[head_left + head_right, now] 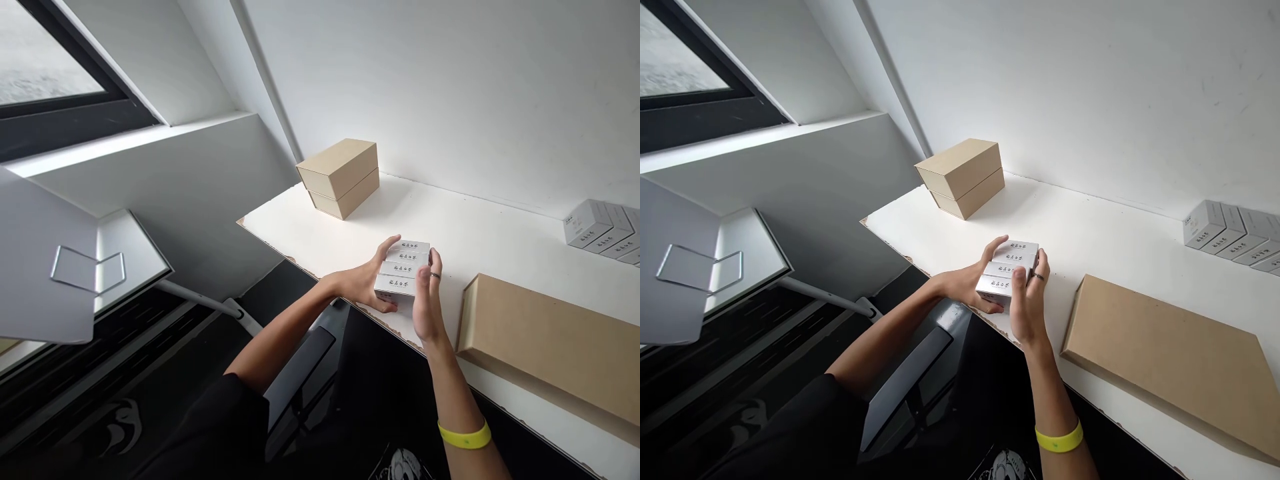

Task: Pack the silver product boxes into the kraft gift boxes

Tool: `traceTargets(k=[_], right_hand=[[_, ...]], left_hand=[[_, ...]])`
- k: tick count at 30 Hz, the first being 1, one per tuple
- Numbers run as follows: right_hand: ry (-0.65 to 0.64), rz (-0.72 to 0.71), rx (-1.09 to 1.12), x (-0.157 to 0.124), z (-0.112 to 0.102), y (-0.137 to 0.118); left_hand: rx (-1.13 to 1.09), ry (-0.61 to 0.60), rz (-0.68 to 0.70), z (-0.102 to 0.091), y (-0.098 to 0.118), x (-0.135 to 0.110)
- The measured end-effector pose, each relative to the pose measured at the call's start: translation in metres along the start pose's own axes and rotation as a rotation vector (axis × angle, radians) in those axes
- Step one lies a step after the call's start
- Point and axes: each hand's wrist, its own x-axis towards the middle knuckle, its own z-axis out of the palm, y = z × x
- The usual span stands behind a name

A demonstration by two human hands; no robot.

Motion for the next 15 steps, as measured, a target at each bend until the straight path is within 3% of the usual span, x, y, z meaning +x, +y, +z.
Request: traceTargets(k=[10,15], right_hand=[[0.088,0.321,-0.068,0.081,0.007,-0.027],[0.099,0.272,-0.138,0.11,0.008,-0.035]], left_hand=[[0.372,0.147,0.12,-0.038,-0.027,0.038],[0.586,0.211,0.146,-0.056,-0.037,0.069]])
